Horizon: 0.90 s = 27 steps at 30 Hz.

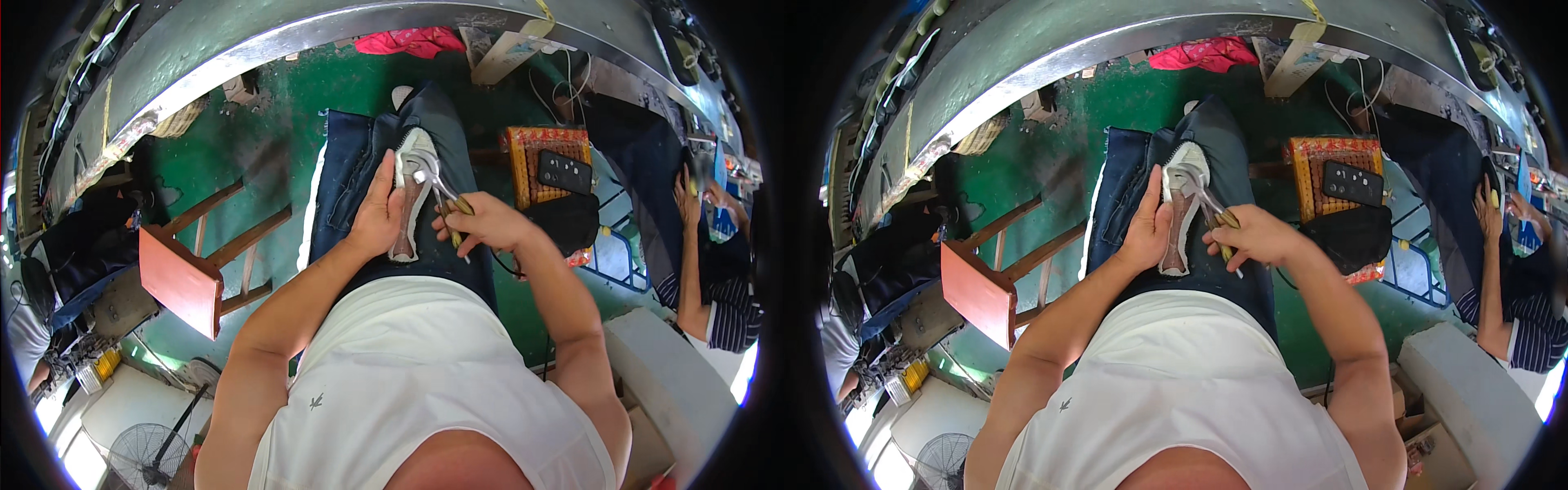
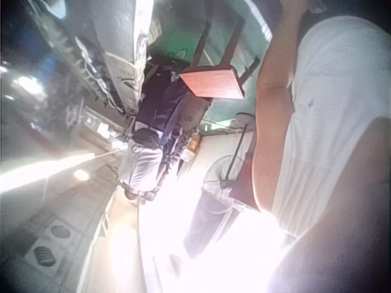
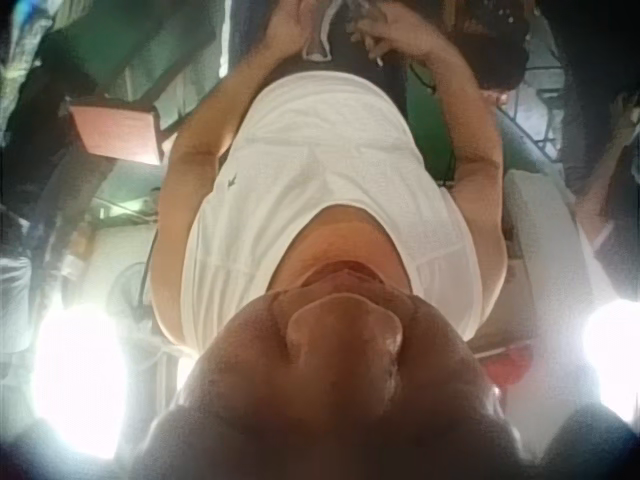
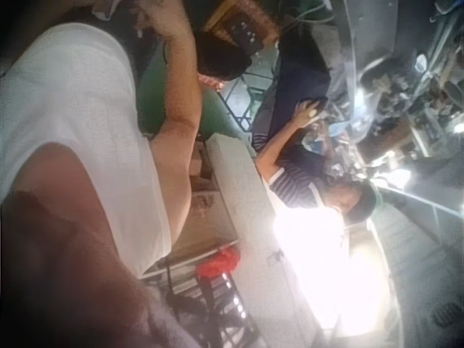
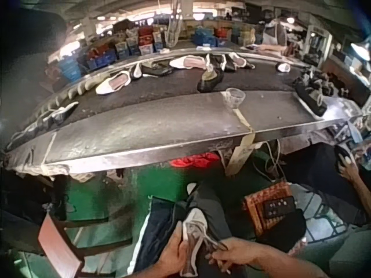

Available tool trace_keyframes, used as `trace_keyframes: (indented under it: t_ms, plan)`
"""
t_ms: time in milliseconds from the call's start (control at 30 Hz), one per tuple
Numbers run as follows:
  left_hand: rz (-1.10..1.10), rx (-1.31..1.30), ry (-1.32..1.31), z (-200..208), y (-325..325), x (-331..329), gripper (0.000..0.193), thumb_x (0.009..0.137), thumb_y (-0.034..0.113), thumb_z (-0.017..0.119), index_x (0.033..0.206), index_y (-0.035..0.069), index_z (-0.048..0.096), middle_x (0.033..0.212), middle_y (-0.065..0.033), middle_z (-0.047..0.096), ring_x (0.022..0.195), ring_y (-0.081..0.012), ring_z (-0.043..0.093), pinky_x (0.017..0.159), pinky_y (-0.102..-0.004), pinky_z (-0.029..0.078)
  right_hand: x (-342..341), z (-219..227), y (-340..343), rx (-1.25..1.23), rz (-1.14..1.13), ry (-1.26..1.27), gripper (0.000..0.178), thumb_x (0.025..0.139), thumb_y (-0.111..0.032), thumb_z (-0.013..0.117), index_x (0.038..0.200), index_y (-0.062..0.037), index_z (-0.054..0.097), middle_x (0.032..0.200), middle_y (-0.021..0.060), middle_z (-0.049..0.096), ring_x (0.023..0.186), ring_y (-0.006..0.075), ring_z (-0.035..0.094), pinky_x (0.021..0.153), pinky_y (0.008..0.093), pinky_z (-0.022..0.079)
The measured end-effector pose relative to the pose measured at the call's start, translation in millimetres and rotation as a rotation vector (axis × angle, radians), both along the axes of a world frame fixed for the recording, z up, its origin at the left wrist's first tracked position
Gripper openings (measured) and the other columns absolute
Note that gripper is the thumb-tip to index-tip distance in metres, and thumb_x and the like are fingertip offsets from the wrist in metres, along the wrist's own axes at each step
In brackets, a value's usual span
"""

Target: Manually assembling and trimming shoe components using a hand tool at a manufacturing station.

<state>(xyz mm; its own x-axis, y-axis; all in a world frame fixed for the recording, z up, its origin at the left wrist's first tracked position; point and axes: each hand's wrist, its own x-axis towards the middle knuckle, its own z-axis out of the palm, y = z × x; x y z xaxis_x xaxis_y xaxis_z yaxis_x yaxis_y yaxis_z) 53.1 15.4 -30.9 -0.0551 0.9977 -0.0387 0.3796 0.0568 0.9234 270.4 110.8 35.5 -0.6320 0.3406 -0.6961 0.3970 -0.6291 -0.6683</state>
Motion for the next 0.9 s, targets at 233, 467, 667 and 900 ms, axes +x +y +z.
trace_keyframes:
  t_ms: [233, 467, 667, 900]
  plan:
    - [0.024, -0.07, -0.128, -3, 0, 1, 0.065, 0.104, 0.012, 0.045, 0.16, -0.001, 0.014, 0.162, -0.0263, 0.024, 0.149, -0.0378, 0.029, 0.12, -0.0357, 0.027, -7, 14, 48, 0.006, 0.39, -0.153, 0.033, 0.1, -0.034, 0.059, 0.109, -0.0023, 0.063, 0.088, 0.0038, 0.068, 0.072, 0.0096, 0.064, 0.053, 0.0244, 0.045]
    - [-0.008, -0.026, 0.21, 11, 6, 2, 0.055, 0.101, 0.016, 0.049, 0.154, 0.017, 0.037, 0.144, -0.0355, 0.044, 0.129, -0.0521, 0.048, 0.105, -0.047, 0.046, 8, -42, -19, -0.236, -0.092, 0.07, 0.027, 0.103, -0.027, 0.059, 0.106, -0.0001, 0.062, 0.085, 0.0072, 0.067, 0.071, 0.0133, 0.064, 0.051, 0.0245, 0.046]
    - [-0.003, -0.037, 0.213, 14, 12, 3, 0.046, 0.1, 0.02, 0.05, 0.147, 0.018, 0.047, 0.136, -0.0371, 0.05, 0.119, -0.0537, 0.055, 0.098, -0.0519, 0.051, 7, 3, 23, 0.234, 0.082, -0.069, 0.038, 0.104, -0.033, 0.051, 0.102, 0.0028, 0.063, 0.084, 0.0092, 0.069, 0.076, 0.0181, 0.07, 0.056, 0.0313, 0.053]
    - [-0.106, -0.087, 0.266, 16, 6, 4, 0.044, 0.102, 0.014, 0.048, 0.146, 0.014, 0.048, 0.136, -0.023, 0.059, 0.134, -0.0516, 0.043, 0.111, -0.0489, 0.042, -22, 15, 46, 0.567, 0.363, -0.216, 0.049, 0.105, -0.039, 0.045, 0.087, 0.0046, 0.059, 0.072, 0.0113, 0.065, 0.062, 0.0216, 0.065, 0.06, 0.0373, 0.052]
